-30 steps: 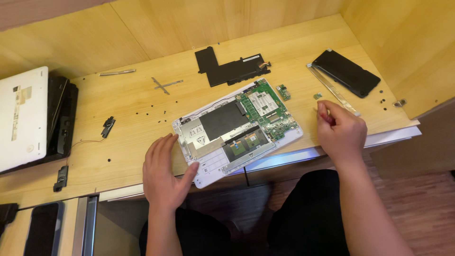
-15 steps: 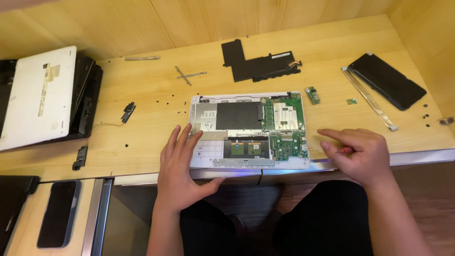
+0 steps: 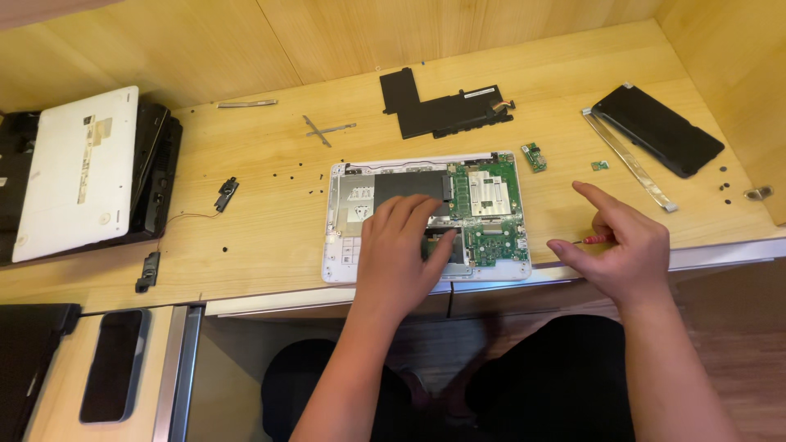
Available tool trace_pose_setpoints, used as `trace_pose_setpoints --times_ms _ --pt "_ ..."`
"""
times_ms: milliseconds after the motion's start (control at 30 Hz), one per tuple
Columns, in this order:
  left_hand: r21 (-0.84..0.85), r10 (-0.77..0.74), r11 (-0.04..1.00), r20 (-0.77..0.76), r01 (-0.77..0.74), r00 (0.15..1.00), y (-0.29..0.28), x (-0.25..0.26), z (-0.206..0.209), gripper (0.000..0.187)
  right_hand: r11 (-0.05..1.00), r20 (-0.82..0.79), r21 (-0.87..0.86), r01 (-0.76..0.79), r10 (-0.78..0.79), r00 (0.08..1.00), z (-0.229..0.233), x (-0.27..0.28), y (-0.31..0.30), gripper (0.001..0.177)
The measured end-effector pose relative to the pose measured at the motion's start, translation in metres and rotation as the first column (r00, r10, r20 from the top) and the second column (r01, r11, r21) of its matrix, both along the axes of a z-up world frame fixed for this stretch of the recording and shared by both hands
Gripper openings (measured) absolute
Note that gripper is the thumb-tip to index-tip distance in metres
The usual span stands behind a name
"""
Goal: The person disassembles a white laptop by removing screws and detaching internal components. They use a screwdriver to loosen screws, then remove the battery, a small circuit board, and the motherboard, placing each part on the desk.
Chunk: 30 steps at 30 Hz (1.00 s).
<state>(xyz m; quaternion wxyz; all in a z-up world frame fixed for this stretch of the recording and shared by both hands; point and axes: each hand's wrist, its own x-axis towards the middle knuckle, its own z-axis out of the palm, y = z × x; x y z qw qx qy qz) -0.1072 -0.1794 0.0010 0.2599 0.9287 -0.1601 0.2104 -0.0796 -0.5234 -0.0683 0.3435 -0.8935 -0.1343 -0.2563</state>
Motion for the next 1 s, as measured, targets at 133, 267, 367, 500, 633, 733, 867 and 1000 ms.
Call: trace_pose_setpoints --times_ms 133,267,367,500,633,733,867,1000 --pt "0.008 -0.026 1.0 -0.036 0.026 0.999 -0.006 0.017 -0.01 0.026 1.0 0.003 -0.002 0.006 -0.006 1.0 0.001 0.004 0.0 0.079" --pt "-0.053 -0.101 0.993 0.037 0.103 0.994 -0.004 0.019 -0.021 0.012 0.999 0.034 -0.032 0.013 -0.011 0.999 -0.004 0.004 -0.002 0.078" --pt "-0.009 -0.084 0.996 0.016 0.085 0.996 -0.003 0.022 -0.019 0.017 1.0 0.031 -0.014 0.0 0.001 1.0 0.0 0.004 -0.001 0.074" --pt "0.212 -0.095 0.973 -0.001 0.093 0.995 0.004 0.042 -0.01 0.015 1.0 0.035 -0.028 0.006 -0.005 0.999 -0.002 0.005 -0.001 0.071" --pt "0.479 -0.275 0.86 0.143 0.177 0.951 0.014 0.061 -0.001 0.012 1.0 0.058 -0.021 -0.015 0.016 0.998 0.0 0.005 0.0 0.067" --pt "0.572 -0.34 0.789 0.106 0.222 0.934 0.015 0.071 0.007 0.026 1.0 0.047 -0.013 -0.013 0.014 0.999 0.001 0.005 0.001 0.067" --pt "0.673 -0.407 0.697 0.088 0.247 0.909 0.012 0.077 0.015 0.025 0.999 0.047 -0.035 -0.011 0.013 0.999 0.001 0.005 0.001 0.069" --pt "0.721 -0.455 0.658 0.151 0.217 0.878 0.012 0.077 0.013 0.018 1.0 0.052 -0.015 -0.026 0.026 0.998 0.001 0.004 0.001 0.067"
